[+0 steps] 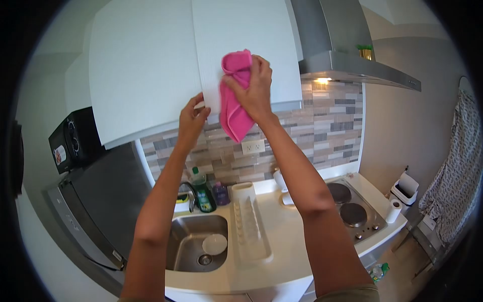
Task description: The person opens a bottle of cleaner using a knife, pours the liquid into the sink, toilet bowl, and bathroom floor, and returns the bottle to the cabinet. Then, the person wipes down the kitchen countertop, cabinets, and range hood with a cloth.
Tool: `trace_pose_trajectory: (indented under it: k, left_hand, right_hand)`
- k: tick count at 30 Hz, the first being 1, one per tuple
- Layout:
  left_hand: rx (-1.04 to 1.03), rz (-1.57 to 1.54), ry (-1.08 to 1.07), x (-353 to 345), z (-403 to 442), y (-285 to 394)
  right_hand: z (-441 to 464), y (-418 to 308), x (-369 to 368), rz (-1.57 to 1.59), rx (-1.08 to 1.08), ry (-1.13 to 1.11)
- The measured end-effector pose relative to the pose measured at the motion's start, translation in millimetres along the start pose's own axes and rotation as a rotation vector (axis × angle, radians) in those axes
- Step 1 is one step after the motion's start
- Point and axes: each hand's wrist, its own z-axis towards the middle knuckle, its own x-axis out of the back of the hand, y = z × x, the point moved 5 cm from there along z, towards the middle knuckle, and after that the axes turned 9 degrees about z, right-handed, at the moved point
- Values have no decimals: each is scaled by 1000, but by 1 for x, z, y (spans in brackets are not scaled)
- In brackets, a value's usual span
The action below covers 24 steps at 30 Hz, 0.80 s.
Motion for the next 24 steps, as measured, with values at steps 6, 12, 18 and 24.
trace_pose_trajectory:
  k: [6, 12, 18, 24]
  left_hand:
    - [-260, 570, 155, 1, 4, -9]
    - [-210, 257, 74, 31, -38, 41]
    - [-324, 591, 211, 102, -93, 33]
    - [-219, 657, 262, 166, -117, 1]
  right_hand:
    - [22, 56, -50, -784, 534, -165]
    - [195, 35, -121, -679, 745, -7]
    - [86, 46, -222, -689, 1071, -617]
    - [72, 53, -250, -574, 1022, -975]
